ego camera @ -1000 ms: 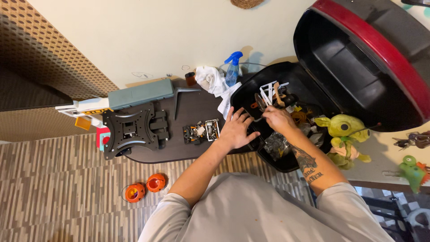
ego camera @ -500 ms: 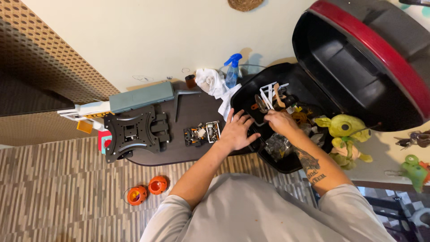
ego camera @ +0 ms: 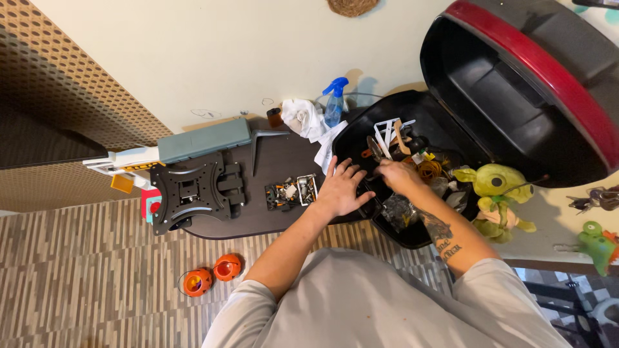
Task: The person wipes several small metal parts and tools with a white cloth on a table. They handle each item individually, wiping it and placing it into a black storage bin. The person also wipes a larger metal bracket and places it in the bin.
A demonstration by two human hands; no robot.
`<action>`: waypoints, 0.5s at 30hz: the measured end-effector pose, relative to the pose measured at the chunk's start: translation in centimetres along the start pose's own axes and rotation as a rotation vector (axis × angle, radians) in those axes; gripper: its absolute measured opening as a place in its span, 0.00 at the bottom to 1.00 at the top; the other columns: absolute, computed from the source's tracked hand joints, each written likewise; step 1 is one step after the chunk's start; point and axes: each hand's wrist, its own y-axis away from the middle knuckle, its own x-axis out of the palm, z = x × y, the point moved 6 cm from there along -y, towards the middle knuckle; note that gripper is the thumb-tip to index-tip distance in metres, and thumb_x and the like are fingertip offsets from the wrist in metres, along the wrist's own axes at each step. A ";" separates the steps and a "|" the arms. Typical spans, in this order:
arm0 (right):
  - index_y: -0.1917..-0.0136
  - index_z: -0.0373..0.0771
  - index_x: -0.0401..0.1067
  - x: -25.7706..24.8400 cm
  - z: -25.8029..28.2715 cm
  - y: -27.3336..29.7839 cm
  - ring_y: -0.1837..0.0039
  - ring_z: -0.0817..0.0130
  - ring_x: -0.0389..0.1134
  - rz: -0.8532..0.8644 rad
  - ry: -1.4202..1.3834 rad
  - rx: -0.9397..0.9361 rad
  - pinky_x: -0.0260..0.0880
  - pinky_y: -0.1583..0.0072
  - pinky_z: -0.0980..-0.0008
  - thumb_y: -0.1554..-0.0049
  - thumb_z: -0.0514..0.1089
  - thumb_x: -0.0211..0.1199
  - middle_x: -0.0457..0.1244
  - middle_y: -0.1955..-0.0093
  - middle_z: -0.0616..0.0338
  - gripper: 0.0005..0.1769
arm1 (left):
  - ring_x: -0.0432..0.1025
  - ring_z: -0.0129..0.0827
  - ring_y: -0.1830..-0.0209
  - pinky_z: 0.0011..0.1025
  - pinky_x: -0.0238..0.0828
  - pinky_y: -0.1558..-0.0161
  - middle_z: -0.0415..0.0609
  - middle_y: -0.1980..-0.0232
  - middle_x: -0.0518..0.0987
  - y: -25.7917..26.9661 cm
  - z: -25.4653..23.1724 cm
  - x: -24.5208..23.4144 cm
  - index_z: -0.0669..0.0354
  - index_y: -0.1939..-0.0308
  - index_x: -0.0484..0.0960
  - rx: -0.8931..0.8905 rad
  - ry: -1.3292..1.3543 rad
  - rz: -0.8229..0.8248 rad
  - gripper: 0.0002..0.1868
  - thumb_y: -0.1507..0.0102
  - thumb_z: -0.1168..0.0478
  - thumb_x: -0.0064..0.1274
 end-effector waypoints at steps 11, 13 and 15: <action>0.41 0.37 0.76 -4.0 -8.1 1.1 0.51 0.73 0.71 -0.592 -1.066 0.395 0.69 0.50 0.73 0.38 0.37 0.65 0.71 0.47 0.58 0.12 | 0.58 0.49 0.24 0.57 0.37 0.22 0.54 0.34 0.75 1.2 -0.3 -0.8 0.59 0.38 0.78 0.150 0.071 -0.292 0.31 0.34 0.41 0.50; 0.41 0.36 0.77 -4.2 -8.2 0.8 0.47 0.76 0.72 -0.689 -1.232 0.330 0.71 0.46 0.78 0.38 0.37 0.66 0.71 0.47 0.58 0.11 | 0.62 0.50 0.27 0.56 0.43 0.24 0.54 0.36 0.76 1.8 -0.1 -1.4 0.59 0.41 0.80 0.192 0.148 -0.344 0.28 0.36 0.43 0.54; 0.41 0.34 0.77 -3.9 -7.2 0.3 0.47 0.76 0.71 -0.686 -1.343 0.304 0.72 0.47 0.79 0.37 0.37 0.66 0.71 0.47 0.58 0.11 | 0.64 0.51 0.28 0.54 0.50 0.26 0.54 0.38 0.77 2.6 0.7 -2.2 0.59 0.43 0.81 0.202 0.211 -0.402 0.25 0.36 0.45 0.56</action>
